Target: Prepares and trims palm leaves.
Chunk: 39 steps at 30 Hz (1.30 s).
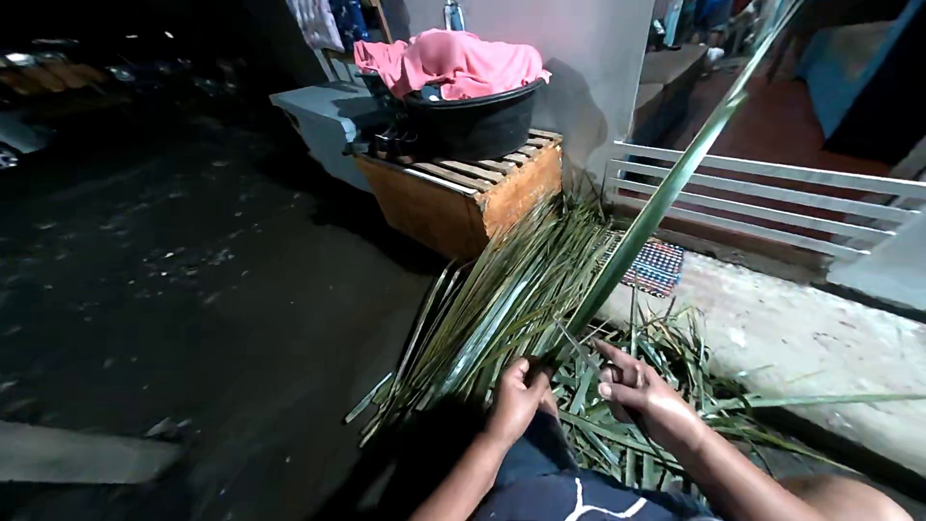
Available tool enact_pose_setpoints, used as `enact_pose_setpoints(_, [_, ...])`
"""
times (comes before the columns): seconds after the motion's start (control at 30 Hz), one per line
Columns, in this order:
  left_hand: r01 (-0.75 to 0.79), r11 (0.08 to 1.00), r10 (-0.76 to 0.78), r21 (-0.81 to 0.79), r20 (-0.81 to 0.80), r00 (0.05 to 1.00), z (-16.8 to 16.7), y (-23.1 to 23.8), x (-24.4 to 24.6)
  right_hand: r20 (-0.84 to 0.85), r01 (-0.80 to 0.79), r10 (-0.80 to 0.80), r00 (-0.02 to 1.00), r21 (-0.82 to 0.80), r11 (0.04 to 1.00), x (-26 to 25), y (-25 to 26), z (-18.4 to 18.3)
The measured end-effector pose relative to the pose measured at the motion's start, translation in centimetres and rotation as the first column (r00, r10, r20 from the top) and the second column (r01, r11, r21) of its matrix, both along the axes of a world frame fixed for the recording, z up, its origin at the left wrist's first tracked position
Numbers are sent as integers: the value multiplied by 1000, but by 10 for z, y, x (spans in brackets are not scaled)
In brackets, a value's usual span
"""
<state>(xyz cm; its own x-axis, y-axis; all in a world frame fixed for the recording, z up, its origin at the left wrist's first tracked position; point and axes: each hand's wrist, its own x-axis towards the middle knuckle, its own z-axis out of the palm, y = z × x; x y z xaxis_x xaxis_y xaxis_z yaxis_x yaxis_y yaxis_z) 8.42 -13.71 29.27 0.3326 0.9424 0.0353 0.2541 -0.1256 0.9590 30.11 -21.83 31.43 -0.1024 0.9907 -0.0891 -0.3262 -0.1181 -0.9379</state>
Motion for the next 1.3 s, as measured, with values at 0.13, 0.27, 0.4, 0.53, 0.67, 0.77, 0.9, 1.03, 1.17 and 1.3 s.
enact_pose_setpoints(0.13, [119,947,-148,299,76,986,-29,-2,2,-194,76,-72,978,12,997,-5,-3,-2])
enact_pose_setpoints(0.27, [123,916,-144,381,27,989,-30,-1,6,-149,84,-76,986,49,995,-5,-10,-4])
enact_pose_setpoints(0.4, [133,909,-184,395,94,978,-16,-6,21,-150,72,-67,986,29,997,-6,-14,-5])
enact_pose_setpoints(0.53, [138,882,-124,451,-60,990,-7,-13,26,-237,154,-132,963,76,985,-1,-15,-12])
enact_pose_setpoints(0.67, [199,843,-157,499,-125,980,-12,-17,21,-280,381,-352,893,55,923,11,-15,-11])
enact_pose_setpoints(0.77, [254,889,-243,382,-79,967,-19,-22,19,-224,478,-469,854,-18,878,12,-14,-10])
enact_pose_setpoints(0.9, [283,908,-286,308,-36,957,-27,-24,20,-106,485,-484,869,-17,874,5,-13,-16])
enact_pose_setpoints(1.03, [310,884,-291,350,-108,951,-20,-30,22,-12,533,-533,846,-13,846,1,-9,-16])
enact_pose_setpoints(1.17, [374,870,-336,322,-168,927,-20,-33,23,78,562,-559,825,-19,827,-2,-7,-16])
enact_pose_setpoints(1.3, [463,846,-356,262,-368,859,-9,-32,25,253,587,-585,770,79,806,-3,-7,-17])
